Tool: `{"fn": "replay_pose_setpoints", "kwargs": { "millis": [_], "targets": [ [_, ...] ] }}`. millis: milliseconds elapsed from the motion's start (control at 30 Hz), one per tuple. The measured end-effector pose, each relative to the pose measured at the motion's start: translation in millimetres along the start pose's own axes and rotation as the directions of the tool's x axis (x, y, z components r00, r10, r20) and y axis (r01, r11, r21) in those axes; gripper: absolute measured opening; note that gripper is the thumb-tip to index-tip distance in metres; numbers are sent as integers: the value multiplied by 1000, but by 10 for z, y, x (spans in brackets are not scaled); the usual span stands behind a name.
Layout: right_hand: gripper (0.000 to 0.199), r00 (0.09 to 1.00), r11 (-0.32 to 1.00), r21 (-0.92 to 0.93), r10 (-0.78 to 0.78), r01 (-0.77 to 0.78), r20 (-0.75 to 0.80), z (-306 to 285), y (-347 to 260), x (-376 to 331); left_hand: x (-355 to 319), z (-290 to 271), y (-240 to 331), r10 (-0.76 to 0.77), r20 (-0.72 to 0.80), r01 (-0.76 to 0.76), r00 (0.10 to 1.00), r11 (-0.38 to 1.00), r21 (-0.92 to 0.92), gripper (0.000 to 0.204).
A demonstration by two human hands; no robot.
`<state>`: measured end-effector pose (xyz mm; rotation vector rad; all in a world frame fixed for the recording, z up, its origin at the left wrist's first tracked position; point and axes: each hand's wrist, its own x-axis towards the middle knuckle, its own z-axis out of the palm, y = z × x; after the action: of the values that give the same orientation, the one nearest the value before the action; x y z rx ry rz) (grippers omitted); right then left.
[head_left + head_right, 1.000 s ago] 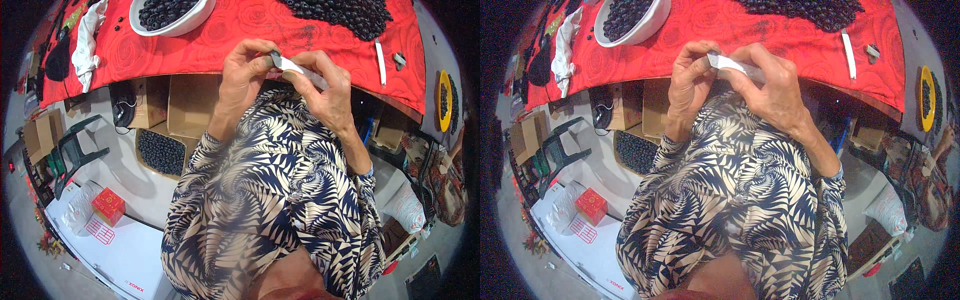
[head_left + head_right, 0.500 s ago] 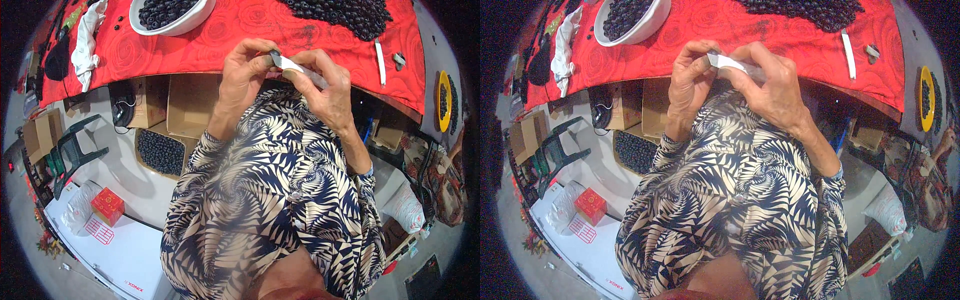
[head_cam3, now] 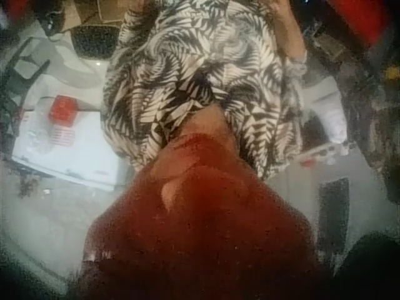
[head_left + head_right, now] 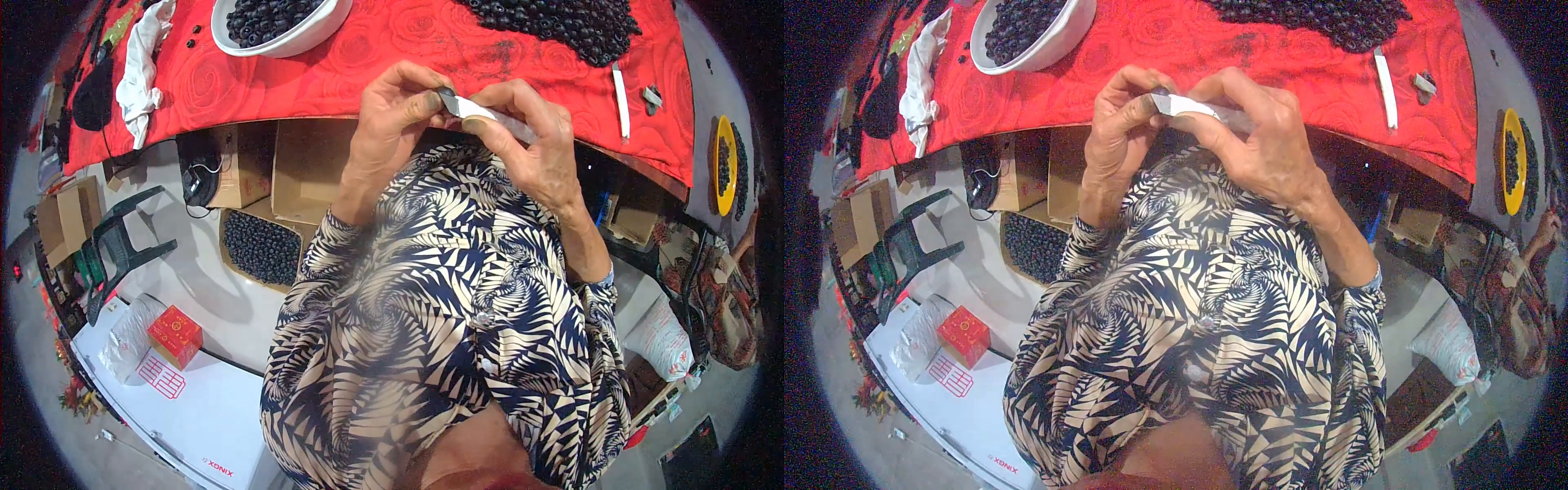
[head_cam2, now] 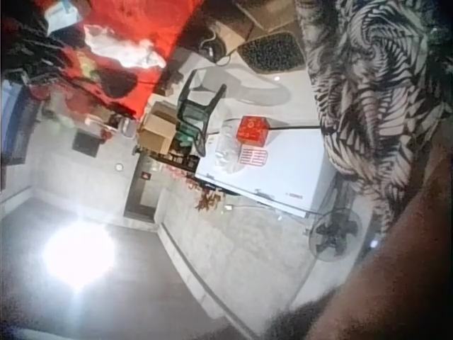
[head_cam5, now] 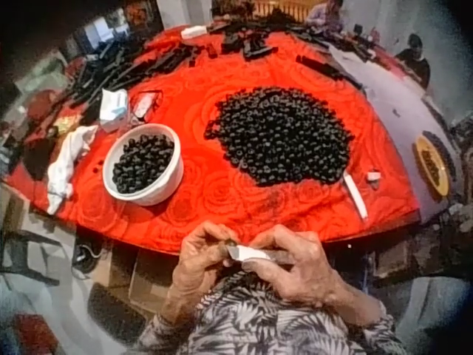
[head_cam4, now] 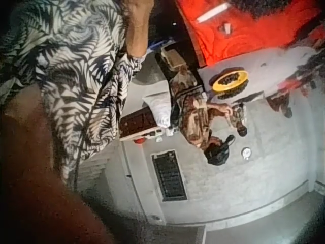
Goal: The person inspects and sorts small black plastic or rubber components by hand on a table.
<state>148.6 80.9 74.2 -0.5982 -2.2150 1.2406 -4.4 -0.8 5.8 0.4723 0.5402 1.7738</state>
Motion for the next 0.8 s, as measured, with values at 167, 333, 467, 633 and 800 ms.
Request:
{"fn": "replay_pose_setpoints", "kwargs": {
  "millis": [167,333,467,633,800],
  "targets": [
    [16,999,1000,10,-27,27,29,-23,44,10,-1,-12,38,-33,14,33,999,999,-7,15],
    [13,928,990,-117,27,-76,-371,-205,223,67,-14,-61,-8,12,63,-11,998,1000,-21,14],
    [13,892,997,68,52,-24,-448,-273,266,54,-78,-150,-71,-62,58,70,996,984,-162,17],
    [16,927,975,213,141,-69,-347,-149,282,-15,-49,-51,-45,-61,46,70,997,969,-238,25],
    [17,929,966,216,204,-140,-310,-94,273,-63,-61,-63,-20,-93,41,100,995,960,-262,27]
  ]
}}
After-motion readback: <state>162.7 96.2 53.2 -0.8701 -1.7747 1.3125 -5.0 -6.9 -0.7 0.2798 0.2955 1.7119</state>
